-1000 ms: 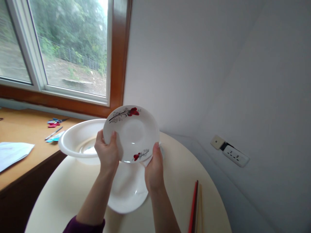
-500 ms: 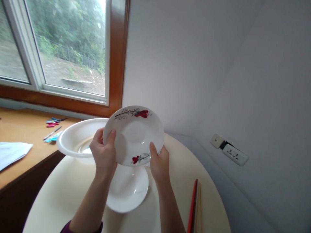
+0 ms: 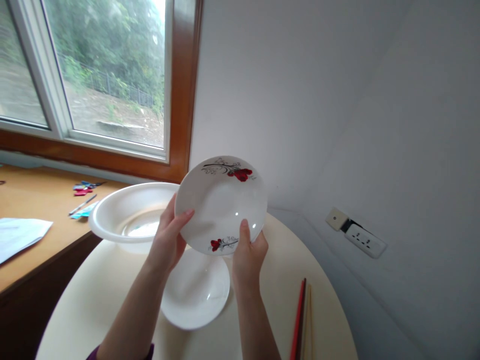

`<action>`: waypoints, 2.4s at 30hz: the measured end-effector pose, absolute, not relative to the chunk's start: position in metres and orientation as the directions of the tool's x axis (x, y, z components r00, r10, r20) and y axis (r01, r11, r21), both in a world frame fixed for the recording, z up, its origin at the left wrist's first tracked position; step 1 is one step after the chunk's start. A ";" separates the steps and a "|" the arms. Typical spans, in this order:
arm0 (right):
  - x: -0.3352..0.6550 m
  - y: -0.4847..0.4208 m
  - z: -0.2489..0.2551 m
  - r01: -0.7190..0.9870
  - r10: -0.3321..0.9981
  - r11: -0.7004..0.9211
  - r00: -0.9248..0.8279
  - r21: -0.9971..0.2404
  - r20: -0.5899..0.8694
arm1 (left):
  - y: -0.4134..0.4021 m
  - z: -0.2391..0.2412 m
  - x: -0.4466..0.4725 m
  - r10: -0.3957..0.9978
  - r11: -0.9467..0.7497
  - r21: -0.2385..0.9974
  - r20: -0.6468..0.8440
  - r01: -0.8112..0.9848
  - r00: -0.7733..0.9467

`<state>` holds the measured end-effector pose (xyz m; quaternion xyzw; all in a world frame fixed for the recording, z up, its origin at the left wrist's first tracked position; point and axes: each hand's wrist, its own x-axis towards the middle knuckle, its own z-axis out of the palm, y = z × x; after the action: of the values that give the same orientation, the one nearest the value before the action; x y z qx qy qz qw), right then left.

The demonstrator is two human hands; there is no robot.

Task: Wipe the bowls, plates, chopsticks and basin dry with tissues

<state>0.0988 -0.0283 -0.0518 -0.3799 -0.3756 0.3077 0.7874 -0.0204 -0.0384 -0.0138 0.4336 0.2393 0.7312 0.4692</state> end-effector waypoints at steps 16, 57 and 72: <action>0.105 -0.026 -0.046 -0.425 0.881 0.405 0.417 -0.809 0.222 | -0.027 -0.033 -0.004 0.948 -0.314 0.901 0.316 -0.300 -0.044; 0.127 -0.025 -0.047 0.248 0.812 0.352 0.398 -0.902 0.427 | -0.038 -0.017 -0.014 0.987 -0.084 0.979 0.107 -0.186 0.119; 0.131 -0.024 -0.033 -0.644 0.934 0.336 0.324 -0.687 0.153 | -0.025 -0.028 0.004 0.965 -0.224 0.943 0.180 -0.246 -0.191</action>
<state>0.1312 -0.0237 -0.0326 -0.2635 -0.2750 0.5122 0.7698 0.0039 -0.0250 -0.0284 0.4340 0.4142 0.6510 0.4651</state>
